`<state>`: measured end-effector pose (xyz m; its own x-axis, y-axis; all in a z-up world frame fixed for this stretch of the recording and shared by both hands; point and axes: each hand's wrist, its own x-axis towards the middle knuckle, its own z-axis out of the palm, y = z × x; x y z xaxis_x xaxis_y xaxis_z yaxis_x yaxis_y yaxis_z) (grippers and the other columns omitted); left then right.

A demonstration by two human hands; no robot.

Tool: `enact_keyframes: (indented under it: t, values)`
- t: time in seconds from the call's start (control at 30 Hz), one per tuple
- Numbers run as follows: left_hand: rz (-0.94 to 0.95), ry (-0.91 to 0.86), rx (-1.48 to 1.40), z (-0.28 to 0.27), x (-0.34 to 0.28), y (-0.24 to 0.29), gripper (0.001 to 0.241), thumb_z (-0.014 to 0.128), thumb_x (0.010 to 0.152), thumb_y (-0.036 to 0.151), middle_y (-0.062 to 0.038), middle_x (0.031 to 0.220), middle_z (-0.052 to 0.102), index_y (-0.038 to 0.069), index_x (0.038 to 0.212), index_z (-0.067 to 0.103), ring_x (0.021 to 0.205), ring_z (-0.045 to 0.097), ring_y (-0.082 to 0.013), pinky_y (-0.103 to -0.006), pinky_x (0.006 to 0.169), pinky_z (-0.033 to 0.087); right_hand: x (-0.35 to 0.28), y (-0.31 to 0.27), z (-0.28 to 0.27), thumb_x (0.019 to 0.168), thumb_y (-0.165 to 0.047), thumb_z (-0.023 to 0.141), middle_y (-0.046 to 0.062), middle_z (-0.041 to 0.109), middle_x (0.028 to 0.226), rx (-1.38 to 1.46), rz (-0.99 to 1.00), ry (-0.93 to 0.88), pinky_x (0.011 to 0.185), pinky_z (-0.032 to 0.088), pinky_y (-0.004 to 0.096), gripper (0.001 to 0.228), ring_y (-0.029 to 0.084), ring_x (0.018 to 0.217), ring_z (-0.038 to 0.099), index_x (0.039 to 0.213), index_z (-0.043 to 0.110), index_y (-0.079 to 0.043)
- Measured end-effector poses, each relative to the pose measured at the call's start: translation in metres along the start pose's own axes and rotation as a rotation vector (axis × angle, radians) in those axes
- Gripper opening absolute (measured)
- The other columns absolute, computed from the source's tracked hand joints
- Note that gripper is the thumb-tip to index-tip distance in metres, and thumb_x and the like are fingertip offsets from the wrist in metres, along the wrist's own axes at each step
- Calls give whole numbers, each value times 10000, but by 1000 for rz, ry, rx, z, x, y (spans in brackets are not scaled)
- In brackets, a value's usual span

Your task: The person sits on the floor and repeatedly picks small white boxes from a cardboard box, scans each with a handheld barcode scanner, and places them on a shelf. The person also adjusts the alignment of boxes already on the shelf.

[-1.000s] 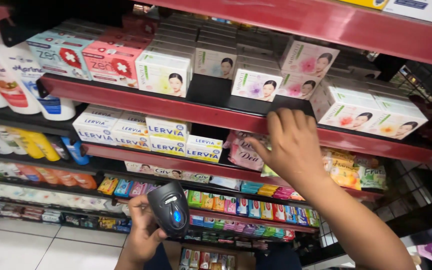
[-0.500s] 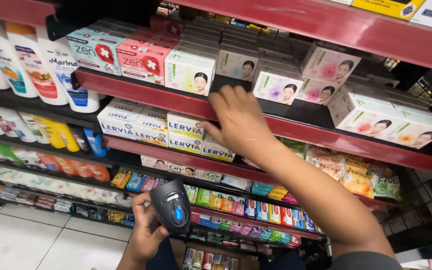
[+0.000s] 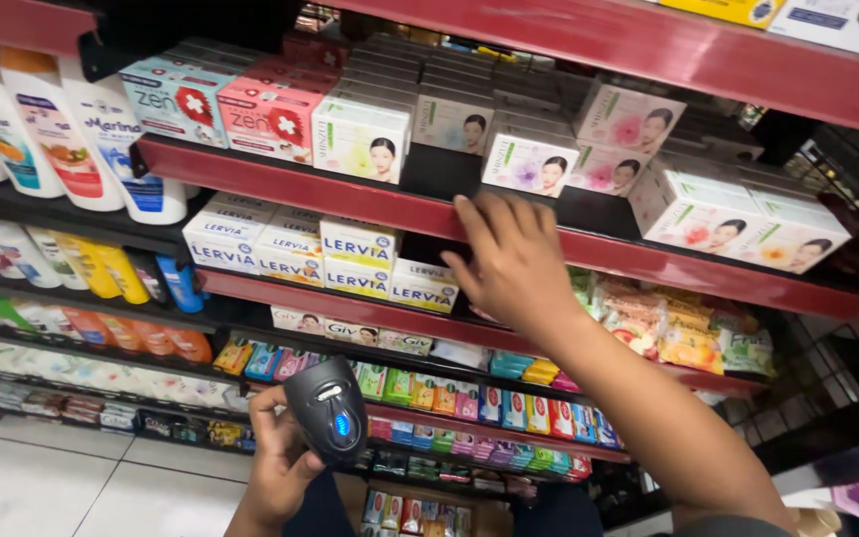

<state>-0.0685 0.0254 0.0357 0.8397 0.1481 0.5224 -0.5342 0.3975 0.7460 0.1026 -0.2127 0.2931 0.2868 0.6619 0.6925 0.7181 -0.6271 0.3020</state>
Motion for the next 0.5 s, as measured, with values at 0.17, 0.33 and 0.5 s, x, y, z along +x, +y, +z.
enact_keyframes:
  t: [0.17,0.33,0.5]
  values:
    - [-24,-21,-3,8,-1,-4,896,818,882,302,-194,1297,563,88,1474,180,1136,616,-241,-384,955,513,-56,25,-15,879,-325,739,214,548,1455,-76,64,-76,1182,333,528,751,379,1350,499,1485,481,33]
    - [-49,-54,16,29,-5,4,880,815,881,311,-162,1244,589,100,1464,190,1102,632,-223,-371,936,527,-115,59,-22,908,-352,737,276,337,1627,-142,197,-112,1261,165,591,869,433,1545,279,1557,345,72]
    - [-73,-89,16,43,-20,-6,853,821,884,288,-154,1214,597,104,1446,206,1068,638,-221,-369,923,525,-177,59,-31,903,-293,747,320,258,1648,-108,282,-26,1258,142,632,860,506,1554,196,1563,327,63]
